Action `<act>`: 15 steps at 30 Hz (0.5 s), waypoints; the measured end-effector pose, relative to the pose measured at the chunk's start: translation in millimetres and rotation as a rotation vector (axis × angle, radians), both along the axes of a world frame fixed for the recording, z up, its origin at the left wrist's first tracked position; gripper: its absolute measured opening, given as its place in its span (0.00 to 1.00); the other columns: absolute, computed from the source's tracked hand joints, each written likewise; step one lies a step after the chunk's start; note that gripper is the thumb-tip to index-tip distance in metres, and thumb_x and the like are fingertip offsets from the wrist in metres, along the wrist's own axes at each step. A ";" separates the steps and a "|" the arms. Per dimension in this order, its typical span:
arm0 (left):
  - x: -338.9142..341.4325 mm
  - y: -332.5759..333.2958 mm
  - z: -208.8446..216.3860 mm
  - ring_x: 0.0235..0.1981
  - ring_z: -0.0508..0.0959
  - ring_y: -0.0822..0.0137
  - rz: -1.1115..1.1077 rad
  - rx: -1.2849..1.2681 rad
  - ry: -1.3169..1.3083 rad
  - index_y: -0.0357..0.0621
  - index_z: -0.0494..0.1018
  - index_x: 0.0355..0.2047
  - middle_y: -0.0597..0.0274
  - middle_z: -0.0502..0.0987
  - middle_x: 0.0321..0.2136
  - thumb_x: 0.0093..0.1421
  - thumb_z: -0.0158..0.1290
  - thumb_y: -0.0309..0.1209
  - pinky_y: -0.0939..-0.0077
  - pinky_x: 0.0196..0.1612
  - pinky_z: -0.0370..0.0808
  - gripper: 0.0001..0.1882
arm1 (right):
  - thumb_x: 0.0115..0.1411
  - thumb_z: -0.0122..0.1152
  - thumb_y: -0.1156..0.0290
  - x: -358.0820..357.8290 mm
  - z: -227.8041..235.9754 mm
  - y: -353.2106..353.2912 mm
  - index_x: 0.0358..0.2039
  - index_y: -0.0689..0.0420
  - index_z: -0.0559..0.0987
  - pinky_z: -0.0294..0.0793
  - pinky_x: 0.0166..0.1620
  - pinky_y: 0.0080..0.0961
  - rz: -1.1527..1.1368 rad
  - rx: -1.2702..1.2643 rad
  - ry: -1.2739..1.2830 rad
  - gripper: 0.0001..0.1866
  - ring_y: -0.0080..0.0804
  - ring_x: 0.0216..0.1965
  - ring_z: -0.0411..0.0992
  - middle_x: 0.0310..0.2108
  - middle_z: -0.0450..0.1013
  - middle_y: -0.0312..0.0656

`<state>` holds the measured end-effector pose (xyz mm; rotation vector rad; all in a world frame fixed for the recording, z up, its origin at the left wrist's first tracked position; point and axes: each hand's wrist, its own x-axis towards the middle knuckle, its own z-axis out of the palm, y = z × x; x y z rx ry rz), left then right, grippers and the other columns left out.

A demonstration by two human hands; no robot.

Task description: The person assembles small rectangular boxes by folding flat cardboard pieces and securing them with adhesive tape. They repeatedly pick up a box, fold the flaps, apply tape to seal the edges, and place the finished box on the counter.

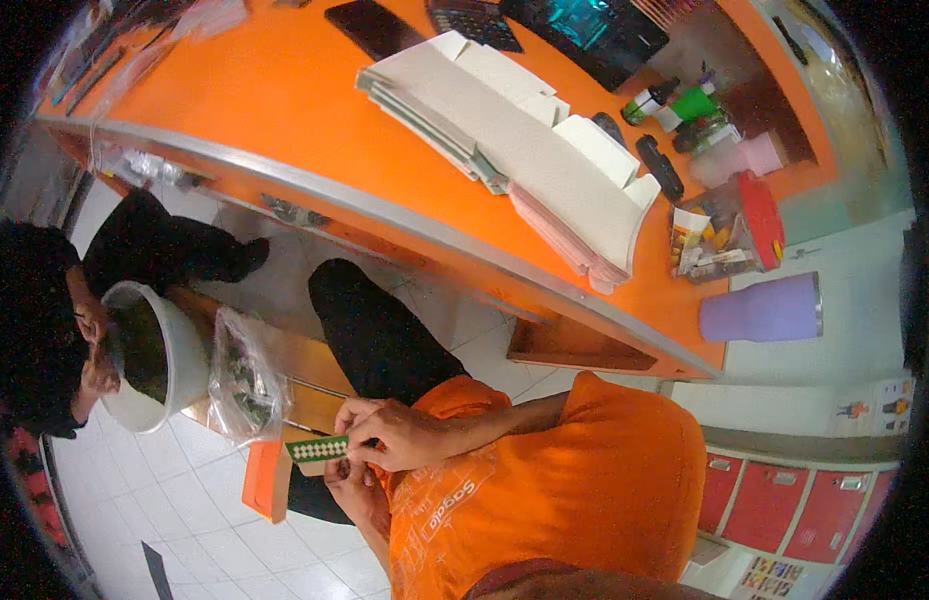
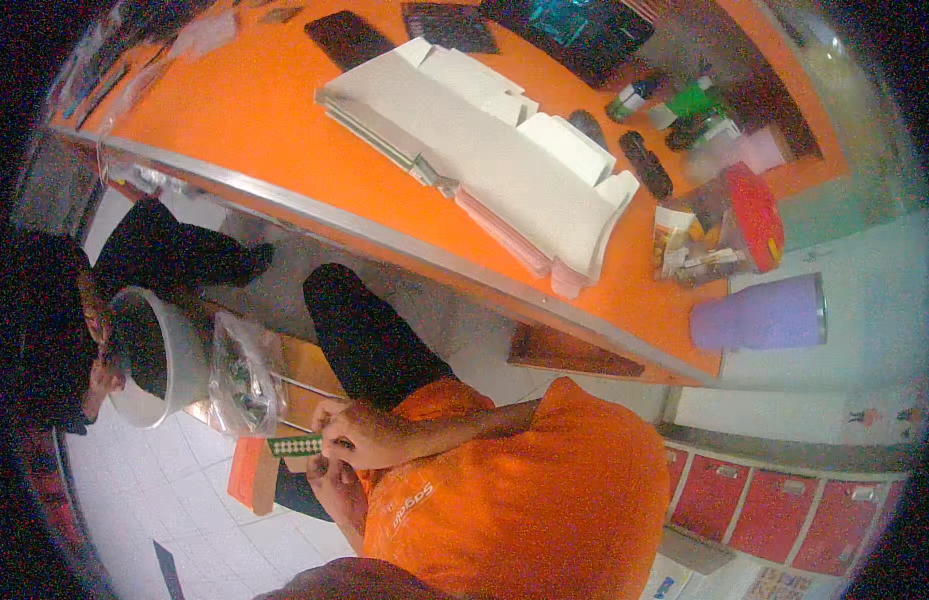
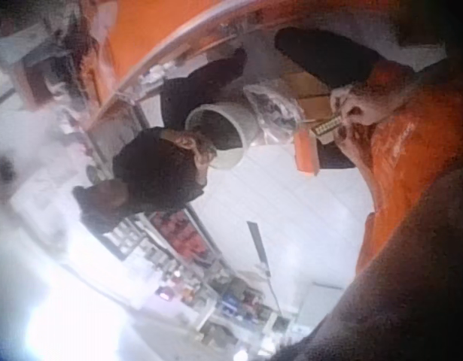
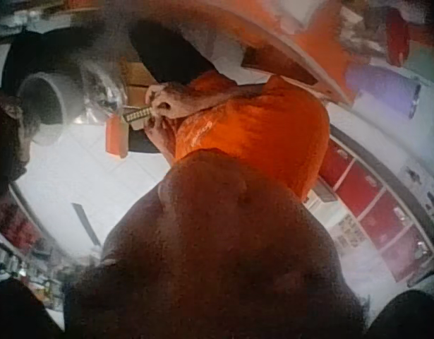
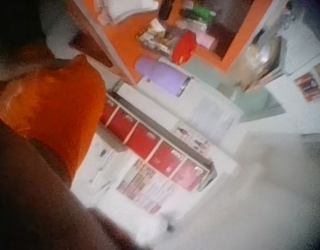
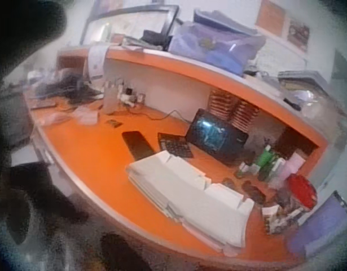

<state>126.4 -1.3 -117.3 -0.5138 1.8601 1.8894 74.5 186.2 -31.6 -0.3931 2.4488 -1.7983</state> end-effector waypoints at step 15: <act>-20.8 33.0 93.2 0.15 0.63 0.83 0.051 -0.032 0.230 0.38 0.74 0.33 0.73 0.66 0.16 0.70 0.49 0.33 0.84 0.18 0.59 0.12 | 0.47 0.76 0.71 -28.6 0.3 9.4 0.26 0.59 0.80 0.77 0.35 0.24 0.040 -0.111 -0.037 0.11 0.32 0.36 0.76 0.36 0.74 0.42</act>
